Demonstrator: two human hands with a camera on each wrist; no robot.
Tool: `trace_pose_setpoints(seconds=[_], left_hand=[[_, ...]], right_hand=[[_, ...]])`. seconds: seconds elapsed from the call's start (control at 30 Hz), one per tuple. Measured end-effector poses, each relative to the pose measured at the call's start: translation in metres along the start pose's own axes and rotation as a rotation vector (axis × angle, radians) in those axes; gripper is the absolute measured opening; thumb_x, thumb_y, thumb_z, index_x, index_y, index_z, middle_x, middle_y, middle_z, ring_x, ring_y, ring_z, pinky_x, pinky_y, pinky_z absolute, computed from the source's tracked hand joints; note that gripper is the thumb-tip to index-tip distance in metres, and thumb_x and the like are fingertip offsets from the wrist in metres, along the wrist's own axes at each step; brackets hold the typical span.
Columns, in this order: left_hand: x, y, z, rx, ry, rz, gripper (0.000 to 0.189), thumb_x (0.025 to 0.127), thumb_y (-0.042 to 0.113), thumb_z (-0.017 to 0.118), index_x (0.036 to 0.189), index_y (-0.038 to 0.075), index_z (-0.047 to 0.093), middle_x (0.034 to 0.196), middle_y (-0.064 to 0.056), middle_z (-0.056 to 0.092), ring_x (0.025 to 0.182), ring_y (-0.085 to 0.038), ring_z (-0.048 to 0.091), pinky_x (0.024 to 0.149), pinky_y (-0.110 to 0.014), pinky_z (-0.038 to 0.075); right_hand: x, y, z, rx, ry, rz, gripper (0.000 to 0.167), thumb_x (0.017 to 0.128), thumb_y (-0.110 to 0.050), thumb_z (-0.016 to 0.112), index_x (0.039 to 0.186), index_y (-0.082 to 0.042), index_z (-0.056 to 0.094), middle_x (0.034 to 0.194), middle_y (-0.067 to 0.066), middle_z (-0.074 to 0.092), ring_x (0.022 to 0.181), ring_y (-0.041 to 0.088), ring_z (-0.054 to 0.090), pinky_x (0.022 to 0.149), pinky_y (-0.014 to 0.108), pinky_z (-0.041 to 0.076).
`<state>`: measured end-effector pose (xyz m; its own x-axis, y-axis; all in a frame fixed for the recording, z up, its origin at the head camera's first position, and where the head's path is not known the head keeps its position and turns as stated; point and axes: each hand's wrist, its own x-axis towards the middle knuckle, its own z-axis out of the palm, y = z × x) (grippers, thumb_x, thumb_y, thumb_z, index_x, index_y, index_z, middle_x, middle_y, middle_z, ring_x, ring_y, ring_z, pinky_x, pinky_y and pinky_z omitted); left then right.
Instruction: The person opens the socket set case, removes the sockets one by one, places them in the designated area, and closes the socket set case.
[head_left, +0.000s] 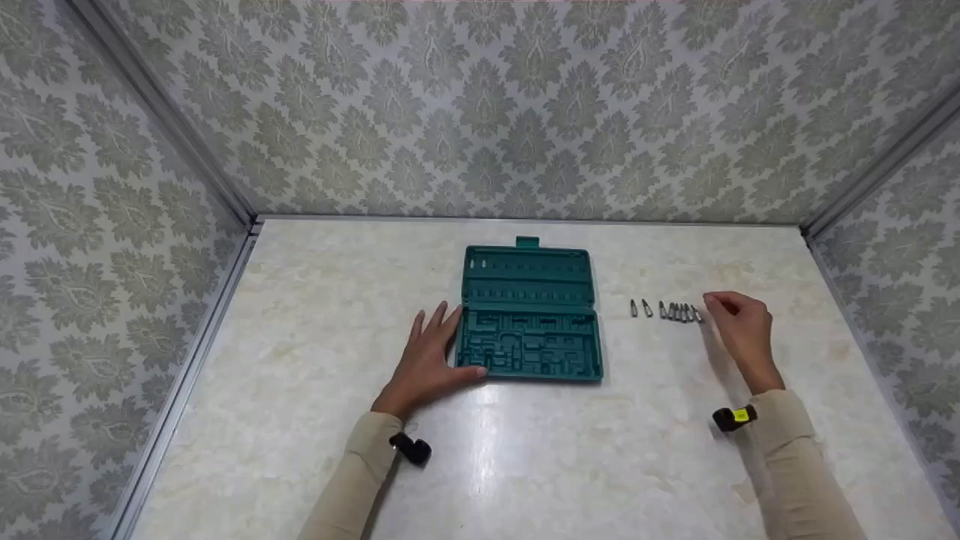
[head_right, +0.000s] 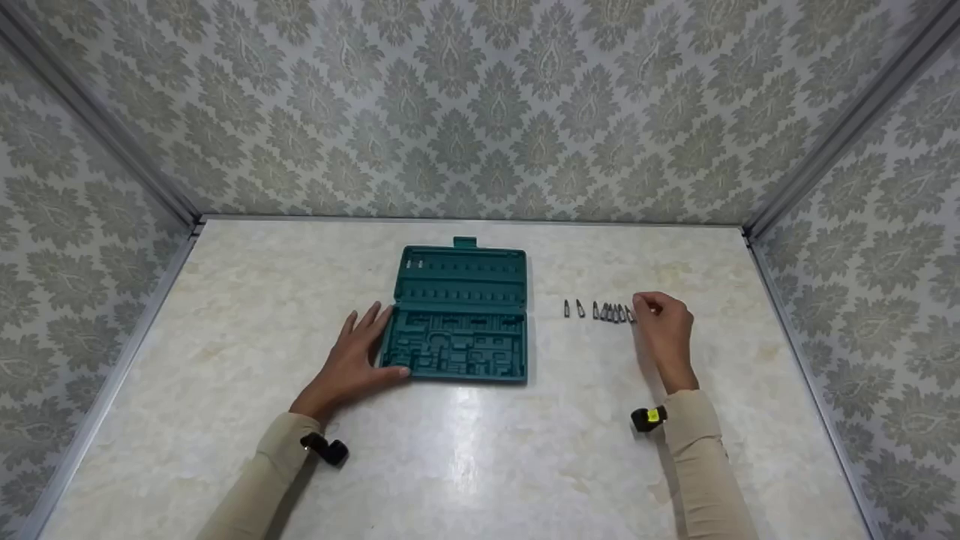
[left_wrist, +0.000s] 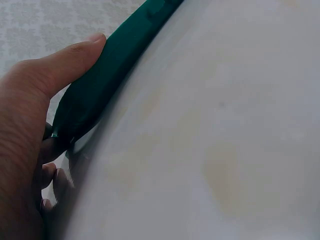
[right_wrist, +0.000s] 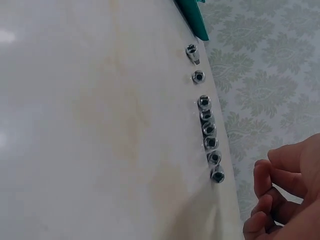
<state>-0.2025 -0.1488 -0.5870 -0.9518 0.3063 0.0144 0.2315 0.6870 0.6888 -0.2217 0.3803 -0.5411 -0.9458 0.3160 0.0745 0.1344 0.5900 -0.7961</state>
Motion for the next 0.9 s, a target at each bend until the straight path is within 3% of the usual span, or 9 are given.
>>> trace_pose_setpoints(seconds=[0.23,0.5,0.9], left_hand=[[0.001,0.0,0.0,0.001,0.018,-0.015,0.128,0.078,0.086,0.077,0.178,0.028,0.023,0.185,-0.005,0.013,0.171,-0.038,-0.005,0.135,-0.065,0.01],[0.0,0.0,0.003,-0.016,0.005,-0.031,0.129,0.077,0.086,0.077,0.178,0.028,0.022,0.185,-0.002,0.011,0.171,-0.035,-0.007,0.135,-0.064,0.009],[0.001,-0.003,0.002,0.002,0.005,-0.022,0.129,0.078,0.087,0.076,0.178,0.027,0.021,0.185,-0.004,0.012,0.171,-0.037,-0.005,0.135,-0.063,0.009]], right_hand=[[0.001,-0.022,0.024,0.022,-0.065,-0.168,0.035,0.112,-0.027,0.067,0.125,0.003,0.08,0.115,0.021,0.078,0.088,0.01,0.062,0.07,0.018,0.048],[0.0,-0.042,0.058,0.016,-0.161,-0.205,0.028,0.111,-0.018,0.067,0.126,0.003,0.08,0.117,0.02,0.079,0.094,0.018,0.065,0.075,0.02,0.05],[0.005,-0.083,0.104,0.0,-0.28,-0.333,0.026,0.112,-0.014,0.066,0.127,0.002,0.079,0.118,0.017,0.077,0.099,0.028,0.064,0.086,0.044,0.051]])
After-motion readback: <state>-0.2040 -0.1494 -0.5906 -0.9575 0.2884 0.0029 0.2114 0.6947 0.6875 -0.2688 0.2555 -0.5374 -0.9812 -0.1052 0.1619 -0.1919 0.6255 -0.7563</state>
